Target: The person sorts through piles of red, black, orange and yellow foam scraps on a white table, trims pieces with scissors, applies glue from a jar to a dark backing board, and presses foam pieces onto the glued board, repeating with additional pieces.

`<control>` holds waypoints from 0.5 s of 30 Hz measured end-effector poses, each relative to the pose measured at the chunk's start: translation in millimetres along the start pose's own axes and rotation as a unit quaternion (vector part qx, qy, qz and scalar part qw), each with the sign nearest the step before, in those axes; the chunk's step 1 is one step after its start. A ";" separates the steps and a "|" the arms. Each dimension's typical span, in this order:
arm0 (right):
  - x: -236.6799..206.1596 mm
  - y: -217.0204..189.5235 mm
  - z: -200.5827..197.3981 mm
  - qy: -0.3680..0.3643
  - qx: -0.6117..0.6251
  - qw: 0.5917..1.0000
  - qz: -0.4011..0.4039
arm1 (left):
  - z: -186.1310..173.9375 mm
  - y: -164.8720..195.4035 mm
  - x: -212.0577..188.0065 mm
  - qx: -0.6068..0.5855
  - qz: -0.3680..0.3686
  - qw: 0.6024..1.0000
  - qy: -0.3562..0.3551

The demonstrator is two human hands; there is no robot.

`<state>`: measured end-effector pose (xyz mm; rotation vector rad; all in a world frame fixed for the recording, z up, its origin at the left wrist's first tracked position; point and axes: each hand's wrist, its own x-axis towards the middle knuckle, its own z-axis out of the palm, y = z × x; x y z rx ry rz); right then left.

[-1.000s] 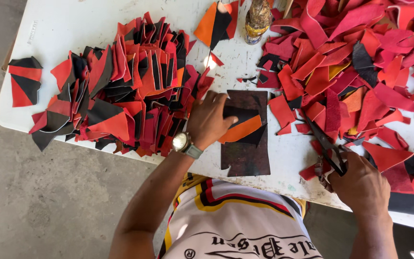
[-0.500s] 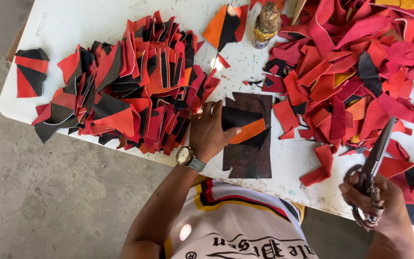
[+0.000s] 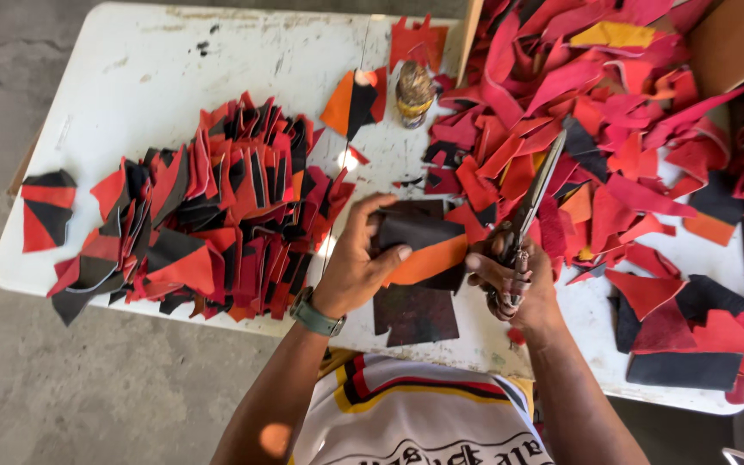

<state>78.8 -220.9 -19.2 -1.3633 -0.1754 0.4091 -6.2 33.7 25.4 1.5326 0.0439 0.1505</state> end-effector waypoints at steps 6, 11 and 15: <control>-0.5 35.9 -34.0 0.003 0.030 0.999 0.023 | 9.5 35.7 14.7 0.105 0.129 0.986 -0.022; -1.5 29.0 -32.8 -0.041 -0.066 0.997 0.025 | 0.8 66.2 33.4 0.280 0.057 0.957 0.056; -21.0 6.6 1.8 -0.083 -0.180 0.980 0.002 | 2.5 85.5 39.7 0.231 0.289 0.923 0.104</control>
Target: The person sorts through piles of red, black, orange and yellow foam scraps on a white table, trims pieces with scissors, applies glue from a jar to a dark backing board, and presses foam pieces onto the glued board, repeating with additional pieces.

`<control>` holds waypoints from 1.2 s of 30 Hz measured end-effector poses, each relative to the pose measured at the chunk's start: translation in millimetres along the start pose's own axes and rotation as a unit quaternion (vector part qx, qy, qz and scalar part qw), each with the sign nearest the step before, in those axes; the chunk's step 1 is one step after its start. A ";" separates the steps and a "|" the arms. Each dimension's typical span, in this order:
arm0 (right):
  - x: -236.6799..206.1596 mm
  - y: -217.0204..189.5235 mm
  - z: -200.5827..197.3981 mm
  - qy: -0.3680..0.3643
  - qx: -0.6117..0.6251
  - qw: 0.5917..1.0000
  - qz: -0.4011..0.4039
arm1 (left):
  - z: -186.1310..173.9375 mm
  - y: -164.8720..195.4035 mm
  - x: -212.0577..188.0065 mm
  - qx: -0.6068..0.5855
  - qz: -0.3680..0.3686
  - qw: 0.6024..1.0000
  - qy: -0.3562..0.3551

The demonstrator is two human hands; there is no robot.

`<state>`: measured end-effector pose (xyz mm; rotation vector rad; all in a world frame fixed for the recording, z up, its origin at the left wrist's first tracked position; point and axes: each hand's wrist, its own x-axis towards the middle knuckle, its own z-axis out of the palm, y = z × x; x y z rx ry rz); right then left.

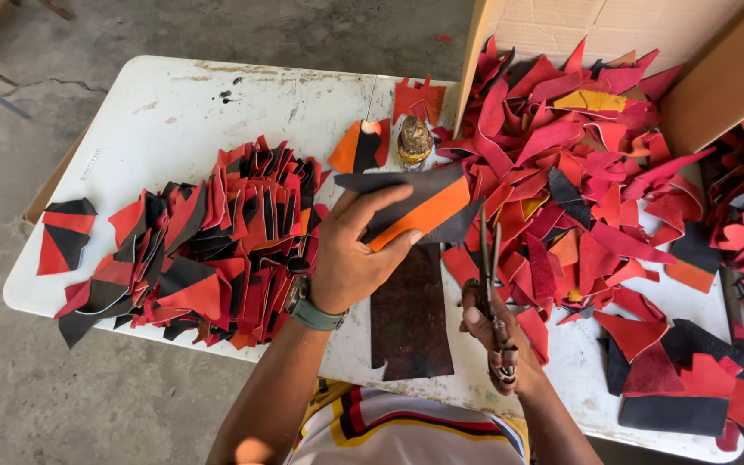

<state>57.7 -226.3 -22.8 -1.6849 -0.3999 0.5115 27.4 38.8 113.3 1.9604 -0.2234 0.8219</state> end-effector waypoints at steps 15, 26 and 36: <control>3.1 -43.7 17.3 0.044 -0.127 0.991 0.009 | 9.8 6.6 3.3 -0.027 -0.011 1.000 0.004; 0.0 -41.1 19.2 0.051 -0.132 0.989 -0.034 | 4.6 3.5 3.4 -0.027 -0.005 1.000 -0.003; -1.1 -40.7 32.1 0.089 -0.025 0.992 0.090 | 5.8 1.8 -1.1 -0.004 0.013 1.000 -0.002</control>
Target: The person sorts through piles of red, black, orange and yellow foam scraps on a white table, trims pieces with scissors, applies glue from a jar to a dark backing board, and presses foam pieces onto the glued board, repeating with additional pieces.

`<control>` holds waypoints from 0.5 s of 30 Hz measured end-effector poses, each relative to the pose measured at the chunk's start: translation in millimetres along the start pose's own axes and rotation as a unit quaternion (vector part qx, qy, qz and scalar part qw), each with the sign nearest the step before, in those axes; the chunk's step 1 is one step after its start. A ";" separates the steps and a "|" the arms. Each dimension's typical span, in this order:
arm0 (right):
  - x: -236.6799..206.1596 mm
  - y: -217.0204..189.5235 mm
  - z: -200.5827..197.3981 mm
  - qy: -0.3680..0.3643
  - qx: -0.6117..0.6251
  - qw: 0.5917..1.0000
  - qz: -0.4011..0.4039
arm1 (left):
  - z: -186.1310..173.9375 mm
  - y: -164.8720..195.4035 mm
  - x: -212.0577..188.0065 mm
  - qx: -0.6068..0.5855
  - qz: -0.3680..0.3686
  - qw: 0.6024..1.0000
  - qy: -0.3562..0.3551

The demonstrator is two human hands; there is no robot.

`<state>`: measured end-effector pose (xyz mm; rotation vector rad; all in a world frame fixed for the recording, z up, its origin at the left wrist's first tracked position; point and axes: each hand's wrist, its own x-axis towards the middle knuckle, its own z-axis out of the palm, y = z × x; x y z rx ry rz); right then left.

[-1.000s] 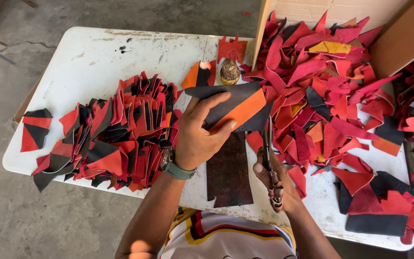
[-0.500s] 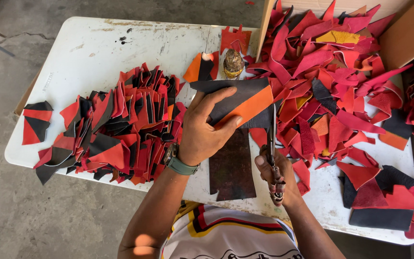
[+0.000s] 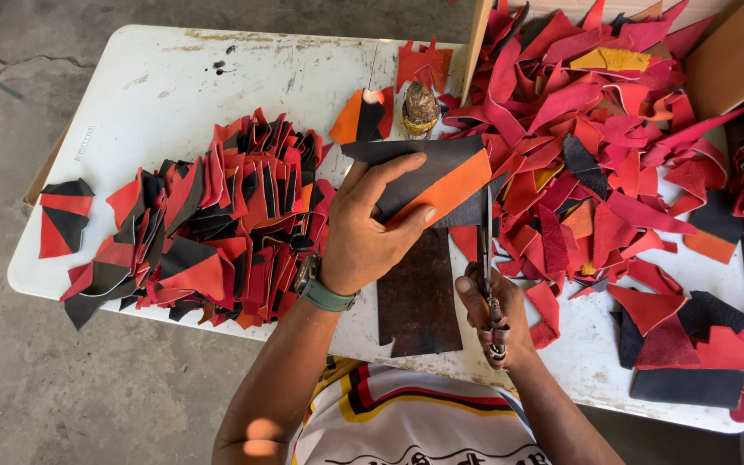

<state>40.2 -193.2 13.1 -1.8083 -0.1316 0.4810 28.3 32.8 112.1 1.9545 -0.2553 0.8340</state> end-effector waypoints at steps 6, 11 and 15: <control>0.0 8.5 9.5 0.014 0.034 0.999 -0.001 | 1.5 -2.2 1.5 -0.033 -0.028 0.999 -0.010; 3.2 14.9 7.9 -0.009 0.026 0.999 0.022 | -2.1 -4.8 2.2 -0.079 -0.080 0.993 -0.030; 6.4 19.3 1.8 -0.033 0.067 0.997 -0.037 | -0.3 -3.2 -6.3 -0.033 -0.090 0.994 -0.059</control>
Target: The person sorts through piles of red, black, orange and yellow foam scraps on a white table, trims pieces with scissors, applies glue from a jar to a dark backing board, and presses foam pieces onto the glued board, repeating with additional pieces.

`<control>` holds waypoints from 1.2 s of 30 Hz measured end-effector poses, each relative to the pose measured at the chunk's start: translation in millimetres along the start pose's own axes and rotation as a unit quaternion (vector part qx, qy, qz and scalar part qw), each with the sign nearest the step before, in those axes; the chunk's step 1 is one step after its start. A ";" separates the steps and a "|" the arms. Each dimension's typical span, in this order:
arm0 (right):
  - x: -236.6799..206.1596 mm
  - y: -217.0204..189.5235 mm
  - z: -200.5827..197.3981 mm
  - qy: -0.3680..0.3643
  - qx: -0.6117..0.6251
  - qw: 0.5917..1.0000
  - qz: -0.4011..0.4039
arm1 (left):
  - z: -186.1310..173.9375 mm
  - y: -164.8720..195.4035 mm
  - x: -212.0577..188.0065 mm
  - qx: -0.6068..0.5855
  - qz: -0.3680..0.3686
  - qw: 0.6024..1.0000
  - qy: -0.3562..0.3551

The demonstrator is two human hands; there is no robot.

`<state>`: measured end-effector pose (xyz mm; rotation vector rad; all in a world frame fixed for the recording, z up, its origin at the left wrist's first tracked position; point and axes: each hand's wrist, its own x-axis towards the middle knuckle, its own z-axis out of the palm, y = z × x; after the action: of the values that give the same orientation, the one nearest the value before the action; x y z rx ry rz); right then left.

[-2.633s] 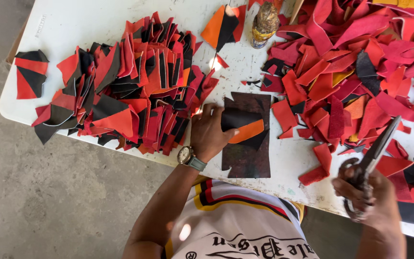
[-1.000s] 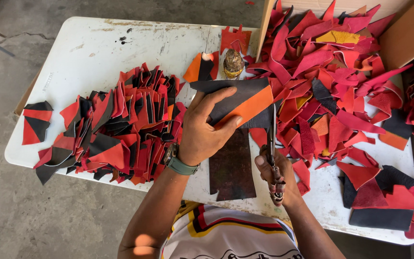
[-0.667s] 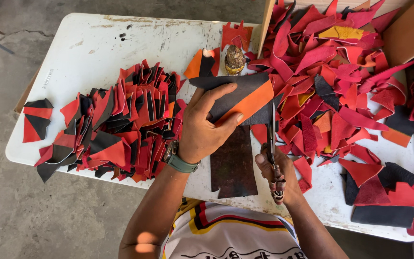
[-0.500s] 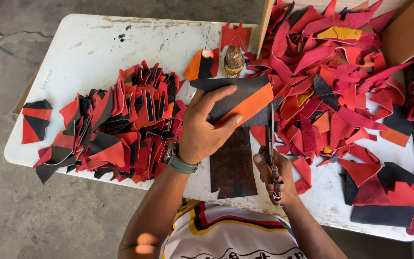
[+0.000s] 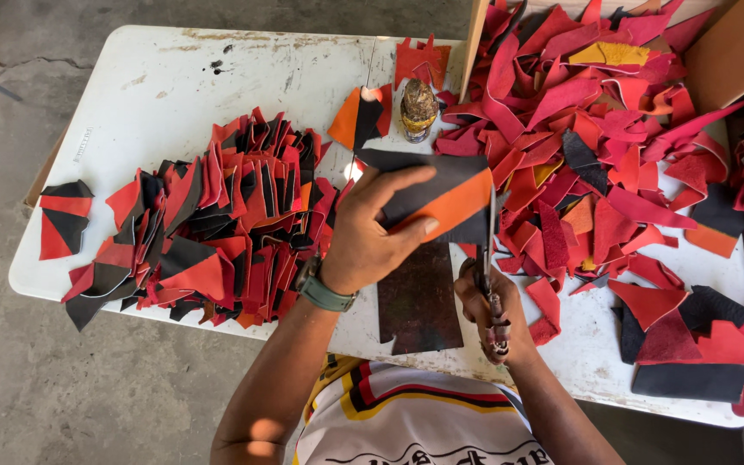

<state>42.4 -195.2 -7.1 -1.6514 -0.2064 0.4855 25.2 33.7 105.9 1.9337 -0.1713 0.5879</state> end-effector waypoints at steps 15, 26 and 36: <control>-1.3 -2.9 8.2 0.069 0.006 0.995 0.070 | 12.9 -8.9 -9.2 -0.016 -0.002 1.000 -0.006; 3.8 -5.8 -5.4 0.034 -0.029 0.999 -0.021 | 16.0 -4.0 -17.1 -0.033 0.030 0.998 -0.034; -8.1 -5.7 -15.9 0.066 -0.003 0.990 0.122 | 27.8 -26.0 -39.5 -0.065 -0.006 0.998 -0.023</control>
<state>42.7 -211.9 1.1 -1.7166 0.0937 0.5583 9.5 14.4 56.9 1.8227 -0.2224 0.5121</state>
